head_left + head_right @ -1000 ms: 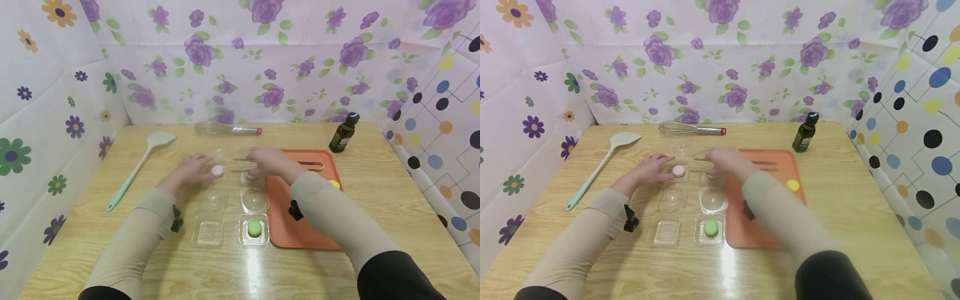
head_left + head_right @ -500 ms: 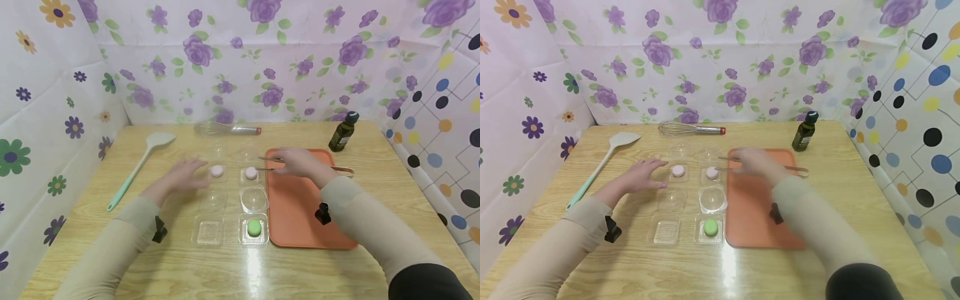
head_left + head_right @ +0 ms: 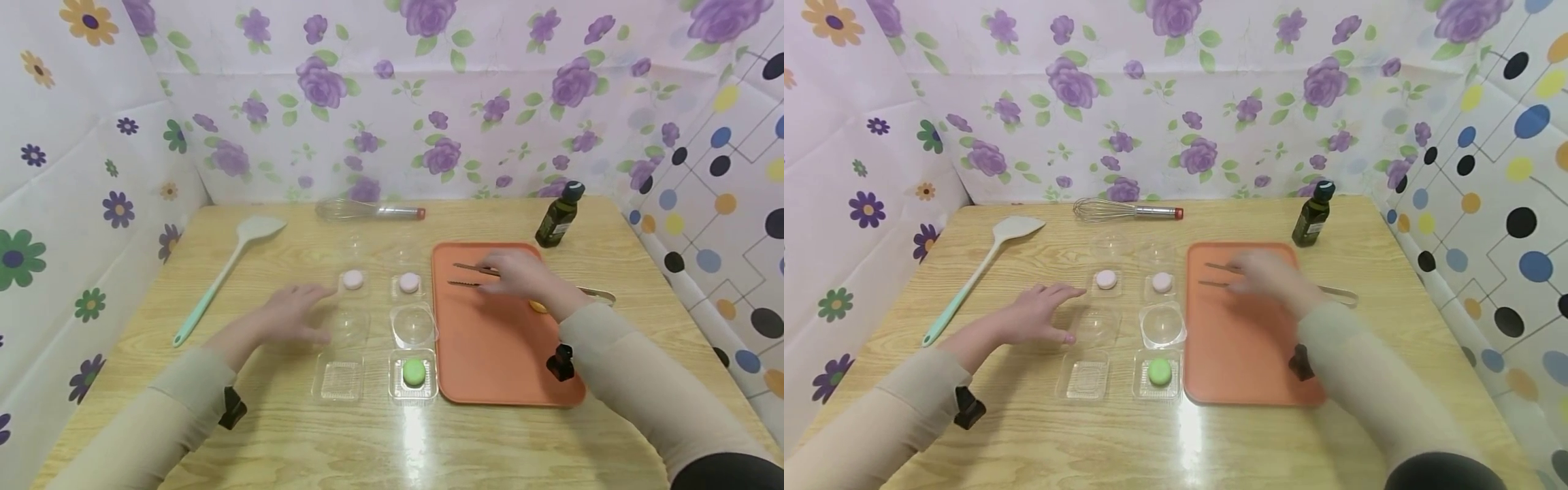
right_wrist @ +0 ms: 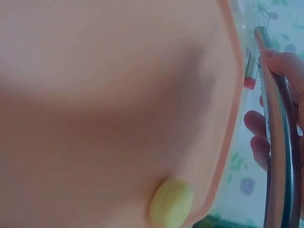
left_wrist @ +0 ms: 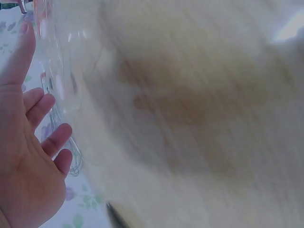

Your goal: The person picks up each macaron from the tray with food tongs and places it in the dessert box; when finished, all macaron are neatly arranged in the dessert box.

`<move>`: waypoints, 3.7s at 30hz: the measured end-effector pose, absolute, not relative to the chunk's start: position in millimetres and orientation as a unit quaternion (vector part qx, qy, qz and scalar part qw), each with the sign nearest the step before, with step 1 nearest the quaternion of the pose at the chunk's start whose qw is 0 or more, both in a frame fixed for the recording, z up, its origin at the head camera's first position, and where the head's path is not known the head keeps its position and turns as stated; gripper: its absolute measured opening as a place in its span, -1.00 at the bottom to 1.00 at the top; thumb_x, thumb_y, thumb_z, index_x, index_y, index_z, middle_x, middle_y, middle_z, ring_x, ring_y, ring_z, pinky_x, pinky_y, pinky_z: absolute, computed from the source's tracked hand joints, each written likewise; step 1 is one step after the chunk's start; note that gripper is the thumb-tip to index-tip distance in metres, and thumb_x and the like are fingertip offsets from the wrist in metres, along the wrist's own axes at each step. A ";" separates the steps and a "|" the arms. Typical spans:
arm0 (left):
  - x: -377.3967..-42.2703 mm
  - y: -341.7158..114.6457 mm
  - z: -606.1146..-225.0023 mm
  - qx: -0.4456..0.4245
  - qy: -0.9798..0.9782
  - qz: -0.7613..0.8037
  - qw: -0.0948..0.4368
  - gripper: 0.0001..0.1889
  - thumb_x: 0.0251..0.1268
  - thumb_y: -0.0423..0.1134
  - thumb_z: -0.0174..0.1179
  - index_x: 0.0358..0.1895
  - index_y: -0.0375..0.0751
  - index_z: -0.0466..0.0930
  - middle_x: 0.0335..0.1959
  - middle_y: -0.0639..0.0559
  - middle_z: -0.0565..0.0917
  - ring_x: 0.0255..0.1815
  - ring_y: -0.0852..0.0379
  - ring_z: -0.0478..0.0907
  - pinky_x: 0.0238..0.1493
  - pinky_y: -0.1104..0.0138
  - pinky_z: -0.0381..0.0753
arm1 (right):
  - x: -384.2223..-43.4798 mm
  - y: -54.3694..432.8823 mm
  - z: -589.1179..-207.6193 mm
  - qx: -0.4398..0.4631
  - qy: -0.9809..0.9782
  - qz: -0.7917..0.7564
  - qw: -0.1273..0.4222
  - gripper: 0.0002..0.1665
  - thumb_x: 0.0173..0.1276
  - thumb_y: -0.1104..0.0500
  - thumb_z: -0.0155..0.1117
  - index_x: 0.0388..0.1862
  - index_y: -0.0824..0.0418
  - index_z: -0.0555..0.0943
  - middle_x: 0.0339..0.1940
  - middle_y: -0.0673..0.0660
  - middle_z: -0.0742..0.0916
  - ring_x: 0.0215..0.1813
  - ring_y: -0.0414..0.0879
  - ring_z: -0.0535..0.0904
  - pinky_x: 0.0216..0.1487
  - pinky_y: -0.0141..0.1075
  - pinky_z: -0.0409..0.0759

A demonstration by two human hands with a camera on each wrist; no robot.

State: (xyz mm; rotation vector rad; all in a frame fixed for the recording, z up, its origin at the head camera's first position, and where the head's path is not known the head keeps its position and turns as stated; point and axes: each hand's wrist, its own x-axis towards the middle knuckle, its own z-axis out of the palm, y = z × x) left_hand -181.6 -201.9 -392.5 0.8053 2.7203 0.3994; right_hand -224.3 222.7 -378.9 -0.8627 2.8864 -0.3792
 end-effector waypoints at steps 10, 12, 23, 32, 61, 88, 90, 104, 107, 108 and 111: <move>-153.1 -208.5 -394.7 0.314 0.928 0.144 0.139 -0.01 -0.19 0.18 0.41 0.37 -0.19 0.23 0.33 -0.20 0.31 0.29 -0.26 0.20 0.25 -0.20 0.08 | -215.4 267.4 -385.4 -0.244 0.961 -0.110 0.071 -0.48 0.19 0.02 0.36 0.06 0.28 0.59 -0.03 0.21 0.64 -0.04 0.12 0.55 -0.10 0.01 0.54; -147.1 -209.9 -393.3 0.325 0.924 0.139 0.142 0.00 -0.23 0.19 0.42 0.36 -0.18 0.24 0.32 -0.17 0.32 0.28 -0.25 0.21 0.23 -0.20 0.11 | -213.7 275.1 -387.0 -0.242 0.962 -0.104 0.066 -0.48 0.19 0.01 0.35 0.05 0.27 0.59 -0.04 0.21 0.64 -0.07 0.11 0.57 -0.14 0.00 0.54; -122.3 -210.7 -394.6 0.379 0.905 0.160 0.110 -0.06 -0.33 0.20 0.45 0.25 -0.15 0.37 0.22 -0.09 0.44 0.17 -0.07 0.32 0.16 -0.06 0.20 | -203.2 306.7 -390.4 -0.226 0.965 -0.117 0.059 -0.47 0.16 -0.03 0.38 0.00 0.28 0.61 -0.16 0.19 0.65 -0.19 0.06 0.55 -0.21 -0.04 0.52; -110.2 -203.7 -401.4 0.390 0.899 0.151 0.128 -0.09 -0.35 0.25 0.44 0.21 -0.07 0.41 0.16 0.10 0.46 0.00 0.10 0.32 0.09 0.04 0.24 | -186.9 333.1 -400.7 -0.239 0.965 -0.101 0.035 -0.48 0.05 -0.07 0.45 -0.11 0.26 0.67 -0.25 0.12 0.69 -0.21 0.04 0.59 -0.20 -0.03 0.55; -100.4 -199.4 -404.0 0.388 0.903 0.138 0.127 -0.19 -0.26 0.16 0.45 0.18 -0.06 0.41 0.11 0.12 0.42 -0.05 0.16 0.28 0.04 0.11 0.26 | -196.4 278.9 -398.4 -0.295 0.948 -0.118 0.014 -0.60 0.11 0.04 0.42 -0.08 0.15 0.66 -0.16 0.09 0.68 -0.16 0.00 0.59 -0.17 -0.05 0.56; -94.1 -202.0 -405.7 0.353 0.917 0.135 0.127 -0.08 -0.24 0.20 0.43 0.27 -0.15 0.34 0.17 0.05 0.38 0.06 0.10 0.28 0.15 0.06 0.25 | -166.1 116.6 -367.0 -0.490 0.855 -0.155 0.071 -0.52 0.15 -0.06 0.35 0.02 0.10 0.62 -0.08 -0.04 0.65 -0.34 -0.22 0.53 -0.24 -0.31 0.53; -94.8 -201.2 -407.6 0.356 0.917 0.132 0.126 -0.09 -0.24 0.20 0.43 0.26 -0.14 0.34 0.16 0.07 0.38 0.04 0.11 0.29 0.15 0.07 0.25 | -162.4 109.4 -369.2 -0.504 0.845 -0.161 0.080 -0.53 0.16 -0.05 0.35 0.02 0.12 0.62 -0.09 -0.03 0.65 -0.37 -0.26 0.52 -0.26 -0.34 0.53; -93.9 -200.5 -409.2 0.365 0.914 0.134 0.118 -0.09 -0.21 0.22 0.40 0.26 -0.16 0.32 0.14 0.08 0.37 0.04 0.12 0.28 0.13 0.06 0.28 | -145.6 68.6 -377.1 -0.545 0.824 -0.131 0.079 -0.51 0.15 -0.11 0.35 0.02 0.07 0.61 -0.08 -0.06 0.65 -0.20 -0.27 0.59 -0.22 -0.46 0.54; -93.7 -201.5 -408.8 0.365 0.913 0.136 0.122 -0.11 -0.20 0.21 0.40 0.25 -0.15 0.33 0.14 0.09 0.37 0.01 0.13 0.28 0.09 0.07 0.30 | -143.3 64.0 -378.3 -0.538 0.828 -0.131 0.089 -0.51 0.15 -0.12 0.35 0.02 0.06 0.61 -0.07 -0.07 0.64 -0.22 -0.29 0.57 -0.24 -0.47 0.53; -93.7 -202.0 -408.8 0.364 0.913 0.137 0.123 -0.11 -0.20 0.21 0.40 0.25 -0.15 0.33 0.14 0.10 0.37 0.01 0.14 0.27 0.07 0.08 0.30 | -142.6 62.6 -378.3 -0.535 0.829 -0.130 0.093 -0.51 0.15 -0.12 0.35 0.03 0.06 0.61 -0.06 -0.07 0.64 -0.21 -0.29 0.57 -0.24 -0.47 0.53; -93.5 -203.4 -409.1 0.364 0.913 0.138 0.119 -0.12 -0.20 0.21 0.40 0.24 -0.14 0.34 0.14 0.10 0.37 -0.01 0.15 0.28 0.06 0.08 0.30 | -141.4 58.6 -378.2 -0.529 0.832 -0.128 0.107 -0.51 0.16 -0.11 0.35 0.04 0.07 0.61 -0.06 -0.07 0.63 -0.16 -0.27 0.57 -0.19 -0.46 0.53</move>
